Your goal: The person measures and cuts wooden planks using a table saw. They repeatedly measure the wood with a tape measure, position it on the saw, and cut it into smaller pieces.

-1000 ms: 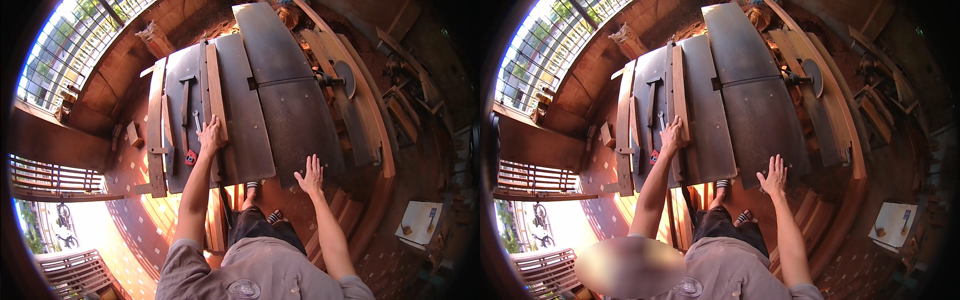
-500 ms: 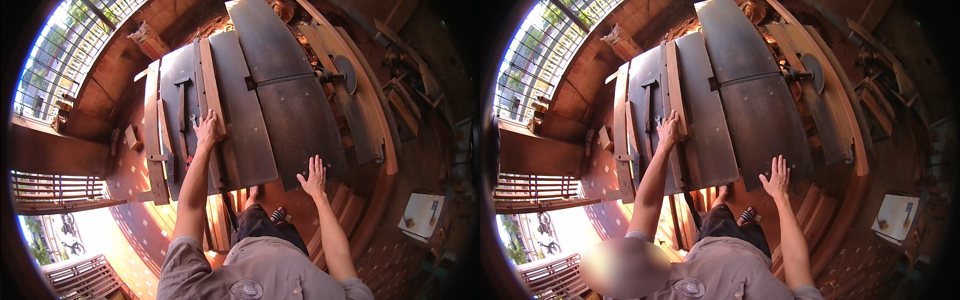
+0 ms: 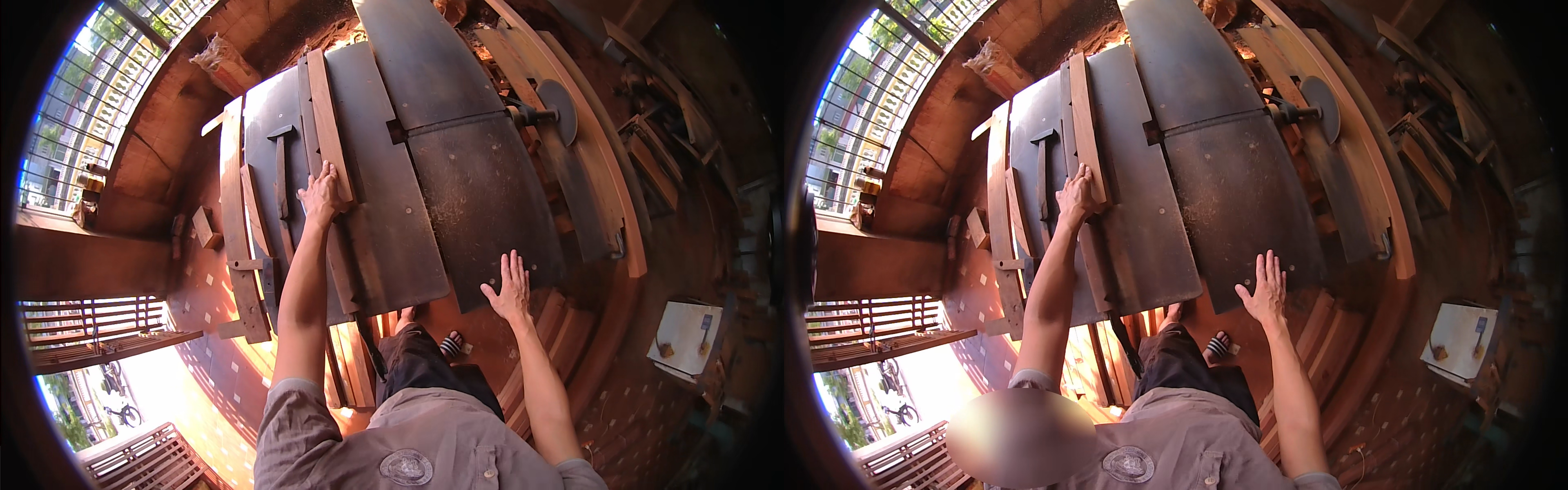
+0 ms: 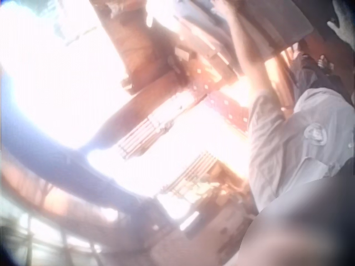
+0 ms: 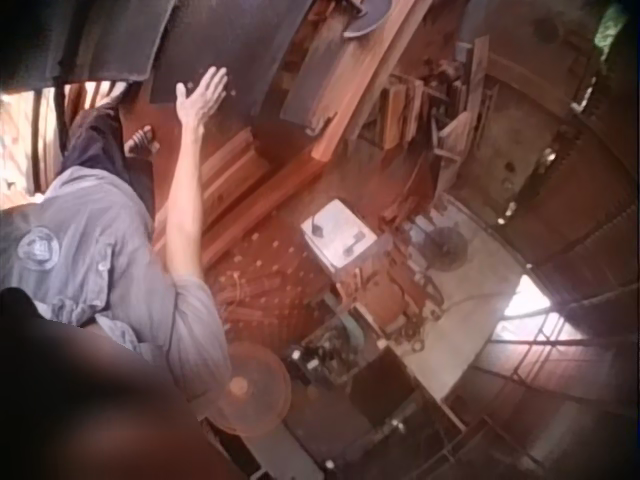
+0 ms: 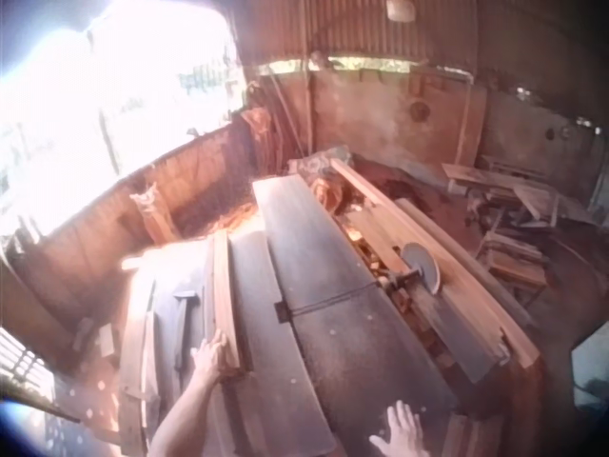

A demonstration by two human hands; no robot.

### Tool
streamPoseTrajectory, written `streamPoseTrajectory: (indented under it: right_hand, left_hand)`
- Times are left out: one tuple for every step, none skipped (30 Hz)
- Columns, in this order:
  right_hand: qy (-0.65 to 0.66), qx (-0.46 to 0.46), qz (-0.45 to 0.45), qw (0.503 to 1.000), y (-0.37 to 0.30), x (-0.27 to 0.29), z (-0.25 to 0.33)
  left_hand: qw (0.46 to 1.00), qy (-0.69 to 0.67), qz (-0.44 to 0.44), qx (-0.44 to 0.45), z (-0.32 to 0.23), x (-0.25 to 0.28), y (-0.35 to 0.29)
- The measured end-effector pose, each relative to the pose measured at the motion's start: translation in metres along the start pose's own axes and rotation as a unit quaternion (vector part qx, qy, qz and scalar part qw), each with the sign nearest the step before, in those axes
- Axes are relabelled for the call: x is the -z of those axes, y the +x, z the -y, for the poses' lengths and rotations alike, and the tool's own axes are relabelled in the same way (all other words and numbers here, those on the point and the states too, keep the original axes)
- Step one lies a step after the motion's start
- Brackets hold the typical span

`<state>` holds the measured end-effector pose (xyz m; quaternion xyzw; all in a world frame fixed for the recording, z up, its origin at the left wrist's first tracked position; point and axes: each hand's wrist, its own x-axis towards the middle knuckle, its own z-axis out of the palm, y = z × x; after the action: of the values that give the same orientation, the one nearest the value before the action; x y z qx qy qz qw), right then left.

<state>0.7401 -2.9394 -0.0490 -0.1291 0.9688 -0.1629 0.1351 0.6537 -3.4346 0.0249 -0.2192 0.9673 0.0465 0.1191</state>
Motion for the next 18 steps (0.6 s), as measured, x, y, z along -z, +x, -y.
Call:
streamPoseTrajectory:
  right_hand:
    - [0.002,0.003,-0.001,1.000,0.001,0.001,0.000]
    - [0.003,0.006,-0.003,1.000,0.002,0.001,0.001]
    - [0.002,0.002,0.001,1.000,0.001,0.001,0.002]
    - [0.002,-0.001,0.003,1.000,0.000,0.002,0.002]
    - [0.001,-0.004,0.005,1.000,0.000,0.003,0.001]
    - [0.002,-0.006,0.006,1.000,0.000,0.004,0.000]
    - [0.004,-0.008,0.008,1.000,-0.001,0.005,0.001]
    - [0.007,-0.010,0.010,1.000,-0.001,0.006,0.002]
    - [0.008,-0.008,0.009,1.000,0.001,0.007,0.002]
    - [0.010,-0.007,0.009,1.000,0.000,0.007,0.004]
    - [0.012,-0.005,0.008,1.000,0.002,0.008,0.005]
    - [0.013,-0.004,0.007,1.000,0.003,0.007,0.007]
    - [0.015,-0.007,0.007,1.000,0.003,0.006,0.007]
    - [0.016,-0.008,0.006,1.000,0.003,0.005,0.007]
    - [0.016,-0.014,0.008,1.000,0.002,0.005,0.006]
    - [0.016,-0.019,0.008,1.000,0.002,0.006,0.006]
    - [0.016,-0.024,0.009,1.000,0.003,0.006,0.007]
    - [0.017,-0.027,0.012,0.999,0.003,0.006,0.007]
  left_hand:
    - [1.000,-0.002,-0.002,-0.001,0.002,0.001,0.003]
    - [1.000,-0.005,-0.004,-0.002,0.004,0.002,0.007]
    - [1.000,-0.007,-0.006,-0.002,0.004,0.001,0.009]
    - [1.000,-0.010,-0.008,0.000,0.000,0.006,0.010]
    - [1.000,-0.010,-0.004,-0.001,-0.002,0.010,0.014]
    - [1.000,-0.010,0.000,-0.003,-0.005,0.013,0.018]
    - [1.000,-0.008,0.005,-0.004,-0.005,0.016,0.022]
    - [1.000,-0.006,0.003,-0.004,-0.005,0.016,0.027]
    - [1.000,-0.005,0.000,-0.004,-0.002,0.016,0.033]
    - [1.000,-0.003,0.000,-0.004,0.002,0.014,0.039]
    - [1.000,-0.002,-0.005,-0.009,0.010,0.008,0.046]
    - [1.000,-0.001,-0.010,-0.013,0.020,0.003,0.054]
    - [1.000,0.000,-0.013,-0.020,0.021,0.002,0.058]
    - [1.000,-0.001,-0.017,-0.020,0.021,0.001,0.062]
    - [1.000,0.002,-0.014,-0.018,0.020,0.000,0.066]
    - [1.000,0.006,-0.012,-0.016,0.015,0.003,0.068]
    - [1.000,0.009,-0.010,-0.013,0.012,0.007,0.069]
    - [1.000,0.009,-0.010,-0.015,0.011,0.010,0.070]
